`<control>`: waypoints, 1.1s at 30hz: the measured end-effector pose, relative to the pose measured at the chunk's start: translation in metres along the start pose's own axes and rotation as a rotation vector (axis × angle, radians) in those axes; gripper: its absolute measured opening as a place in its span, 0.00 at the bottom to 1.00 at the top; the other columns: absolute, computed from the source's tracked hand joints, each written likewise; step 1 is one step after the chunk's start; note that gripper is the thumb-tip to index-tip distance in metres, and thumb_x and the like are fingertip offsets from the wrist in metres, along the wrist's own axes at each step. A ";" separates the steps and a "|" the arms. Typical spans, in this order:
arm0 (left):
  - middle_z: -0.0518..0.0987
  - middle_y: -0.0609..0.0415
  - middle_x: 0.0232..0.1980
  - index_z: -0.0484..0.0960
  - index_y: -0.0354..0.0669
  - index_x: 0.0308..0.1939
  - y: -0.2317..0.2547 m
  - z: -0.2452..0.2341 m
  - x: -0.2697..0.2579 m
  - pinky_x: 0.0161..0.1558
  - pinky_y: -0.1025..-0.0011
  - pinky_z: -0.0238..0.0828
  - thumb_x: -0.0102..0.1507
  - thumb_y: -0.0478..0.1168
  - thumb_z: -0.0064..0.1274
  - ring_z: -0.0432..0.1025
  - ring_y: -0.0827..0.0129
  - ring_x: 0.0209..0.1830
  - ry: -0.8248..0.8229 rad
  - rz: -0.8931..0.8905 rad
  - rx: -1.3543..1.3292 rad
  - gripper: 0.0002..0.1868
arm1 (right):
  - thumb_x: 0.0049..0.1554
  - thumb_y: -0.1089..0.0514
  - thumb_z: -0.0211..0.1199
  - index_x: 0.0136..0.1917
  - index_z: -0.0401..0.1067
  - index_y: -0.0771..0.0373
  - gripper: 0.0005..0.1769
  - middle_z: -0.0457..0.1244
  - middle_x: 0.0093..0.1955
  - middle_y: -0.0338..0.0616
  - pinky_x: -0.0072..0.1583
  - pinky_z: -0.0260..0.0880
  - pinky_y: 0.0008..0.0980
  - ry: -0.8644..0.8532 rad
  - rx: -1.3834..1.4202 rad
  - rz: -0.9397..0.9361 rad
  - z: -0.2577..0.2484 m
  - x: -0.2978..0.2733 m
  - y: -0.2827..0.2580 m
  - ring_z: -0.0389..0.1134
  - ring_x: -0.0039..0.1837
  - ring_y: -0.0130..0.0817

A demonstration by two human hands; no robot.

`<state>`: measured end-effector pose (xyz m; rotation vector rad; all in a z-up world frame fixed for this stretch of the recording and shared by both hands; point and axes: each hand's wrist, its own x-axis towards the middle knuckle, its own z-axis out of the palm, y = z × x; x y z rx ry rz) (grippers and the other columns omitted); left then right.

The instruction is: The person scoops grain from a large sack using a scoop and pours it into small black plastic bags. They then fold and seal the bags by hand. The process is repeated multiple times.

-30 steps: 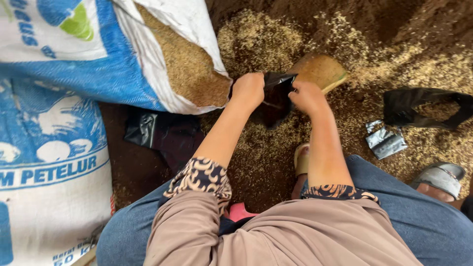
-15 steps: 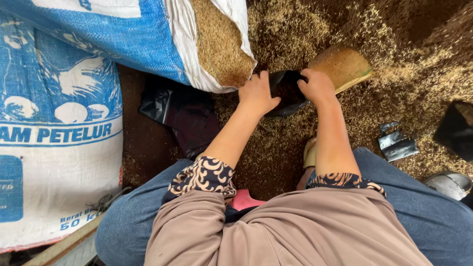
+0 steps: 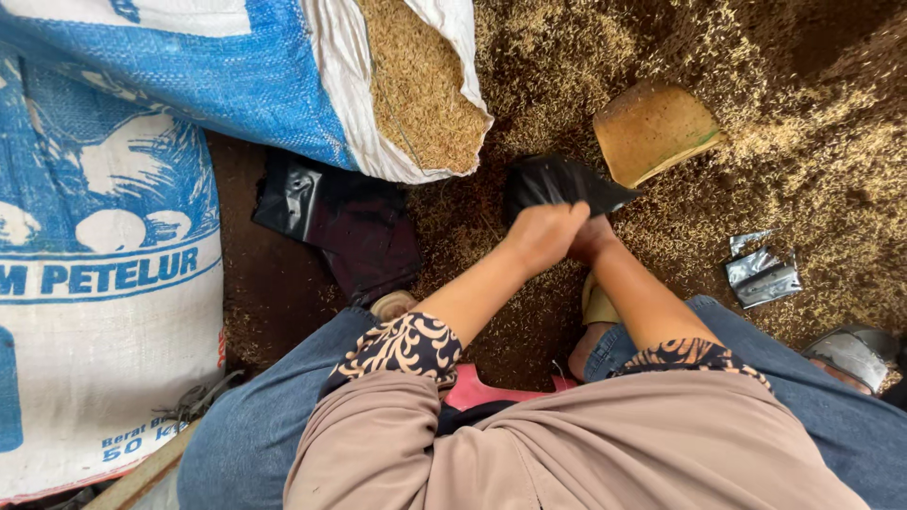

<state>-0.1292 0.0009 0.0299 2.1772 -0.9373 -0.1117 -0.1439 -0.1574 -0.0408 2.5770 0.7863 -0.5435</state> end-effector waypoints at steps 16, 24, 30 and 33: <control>0.83 0.45 0.39 0.79 0.44 0.37 -0.035 -0.012 0.014 0.52 0.56 0.74 0.66 0.54 0.50 0.78 0.52 0.44 -0.092 -0.329 -0.172 0.18 | 0.70 0.50 0.45 0.70 0.65 0.53 0.19 0.61 0.68 0.42 0.78 0.57 0.41 0.197 1.888 0.275 -0.006 0.039 -0.020 0.58 0.73 0.38; 0.75 0.44 0.68 0.75 0.47 0.68 -0.104 0.009 0.067 0.70 0.47 0.58 0.64 0.76 0.25 0.69 0.50 0.69 -0.368 -0.731 0.031 0.46 | 0.58 0.42 0.56 0.73 0.64 0.53 0.33 0.57 0.75 0.46 0.78 0.47 0.51 0.495 0.691 0.170 -0.041 0.013 -0.016 0.51 0.79 0.51; 0.67 0.42 0.72 0.69 0.45 0.69 -0.107 -0.002 0.055 0.70 0.48 0.49 0.61 0.80 0.29 0.53 0.40 0.75 -0.250 -0.733 0.061 0.51 | 0.52 0.40 0.59 0.71 0.67 0.52 0.35 0.58 0.73 0.47 0.76 0.46 0.54 0.476 0.587 0.239 -0.041 0.014 -0.013 0.53 0.77 0.50; 0.67 0.38 0.75 0.60 0.48 0.79 -0.083 -0.021 0.048 0.72 0.47 0.58 0.61 0.80 0.26 0.61 0.43 0.75 -0.350 -0.911 0.023 0.53 | 0.53 0.41 0.58 0.70 0.68 0.54 0.34 0.59 0.74 0.47 0.76 0.47 0.52 0.494 0.783 0.281 -0.032 0.022 -0.015 0.53 0.77 0.49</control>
